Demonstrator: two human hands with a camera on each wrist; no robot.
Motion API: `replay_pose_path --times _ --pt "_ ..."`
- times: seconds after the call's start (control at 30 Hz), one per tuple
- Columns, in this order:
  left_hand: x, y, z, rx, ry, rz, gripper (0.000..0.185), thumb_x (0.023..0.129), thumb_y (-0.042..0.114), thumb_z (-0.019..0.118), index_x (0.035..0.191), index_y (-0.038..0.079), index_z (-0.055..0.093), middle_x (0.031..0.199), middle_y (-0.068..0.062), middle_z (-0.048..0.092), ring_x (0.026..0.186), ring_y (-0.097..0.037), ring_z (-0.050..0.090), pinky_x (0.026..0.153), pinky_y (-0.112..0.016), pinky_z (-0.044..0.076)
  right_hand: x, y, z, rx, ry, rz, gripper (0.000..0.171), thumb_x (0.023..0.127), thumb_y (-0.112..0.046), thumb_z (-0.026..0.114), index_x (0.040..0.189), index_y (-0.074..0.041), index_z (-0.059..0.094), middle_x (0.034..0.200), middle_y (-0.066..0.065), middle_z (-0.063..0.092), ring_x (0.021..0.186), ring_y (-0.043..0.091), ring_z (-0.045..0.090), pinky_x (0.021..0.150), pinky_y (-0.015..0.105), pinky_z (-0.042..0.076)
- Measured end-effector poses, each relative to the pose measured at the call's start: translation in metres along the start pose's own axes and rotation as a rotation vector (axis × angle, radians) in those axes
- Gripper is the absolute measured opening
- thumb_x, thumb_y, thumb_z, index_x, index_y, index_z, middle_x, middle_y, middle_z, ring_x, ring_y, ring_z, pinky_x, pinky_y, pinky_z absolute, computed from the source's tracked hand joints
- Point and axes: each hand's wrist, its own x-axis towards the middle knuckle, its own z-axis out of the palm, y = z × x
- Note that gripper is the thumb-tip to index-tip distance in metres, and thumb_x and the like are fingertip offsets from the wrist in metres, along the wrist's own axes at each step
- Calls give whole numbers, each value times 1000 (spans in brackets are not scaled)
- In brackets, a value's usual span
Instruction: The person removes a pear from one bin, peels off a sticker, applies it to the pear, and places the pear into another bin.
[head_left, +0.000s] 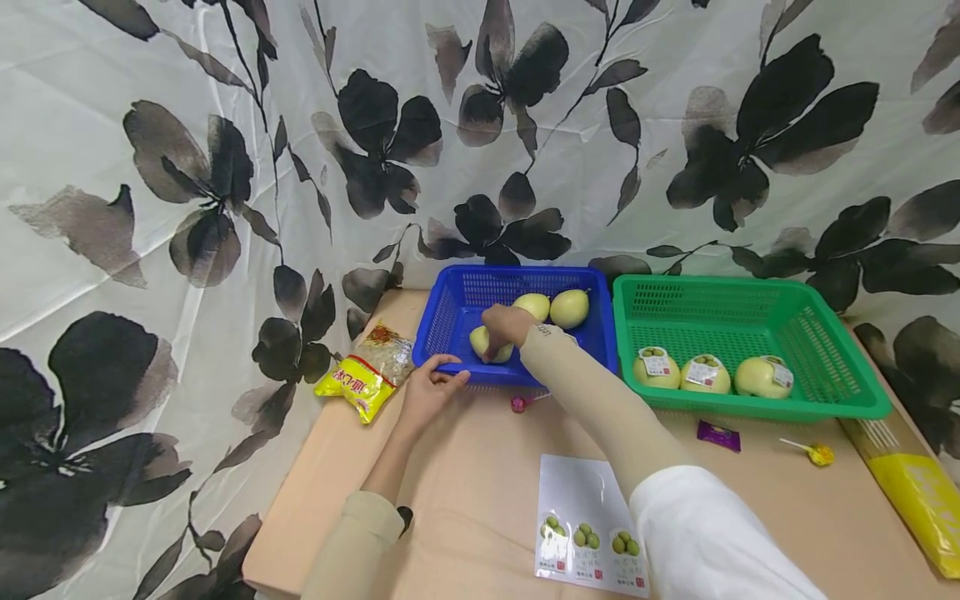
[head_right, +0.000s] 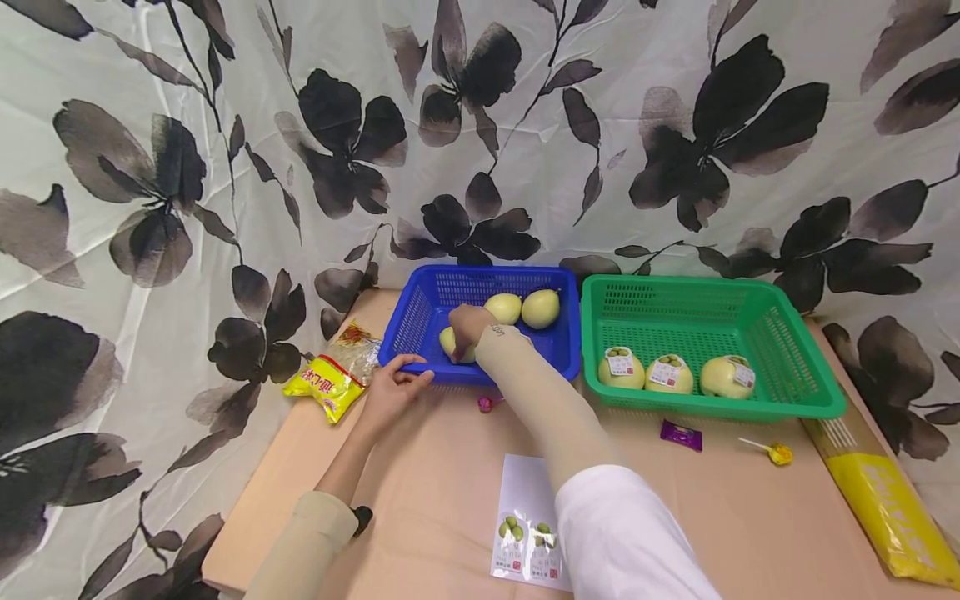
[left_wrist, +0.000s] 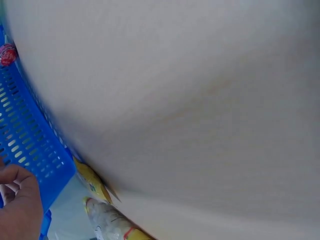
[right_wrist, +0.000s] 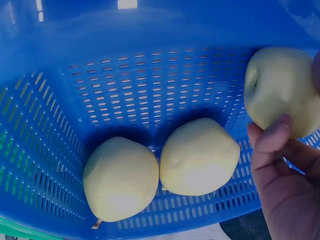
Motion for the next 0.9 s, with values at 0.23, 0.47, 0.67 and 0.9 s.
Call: replay_pose_path --times 0.23,0.47,0.67,0.9 --pt "-2 -2 -1 -6 -15 2 28 92 20 82 116 9 70 85 -13 73 71 -7 64 62 -21 50 -11 3 2 -36 27 -39 56 89 -46 81 126 -6 67 114 7 70 94 19 58 97 39 55" --pt "0 -3 -3 -5 -20 21 28 92 18 82 116 8 70 81 -8 72 71 -9 64 62 -20 50 -12 10 2 -37 23 -49 54 85 -48 83 116 -5 70 106 6 70 91 19 58 92 38 55" --pt "0 -5 -3 -3 -28 22 27 92 18 81 116 9 70 79 -7 73 74 -23 68 62 -21 50 -10 16 4 -62 33 -100 45 77 -47 86 94 -9 69 84 0 62 77 17 54 76 34 54" --pt "2 -6 -10 19 -33 30 30 92 22 81 117 8 70 82 -11 74 81 -41 71 60 -22 49 -48 16 -14 -150 121 -117 42 79 -48 84 81 -14 60 76 -3 51 73 16 47 68 36 48"
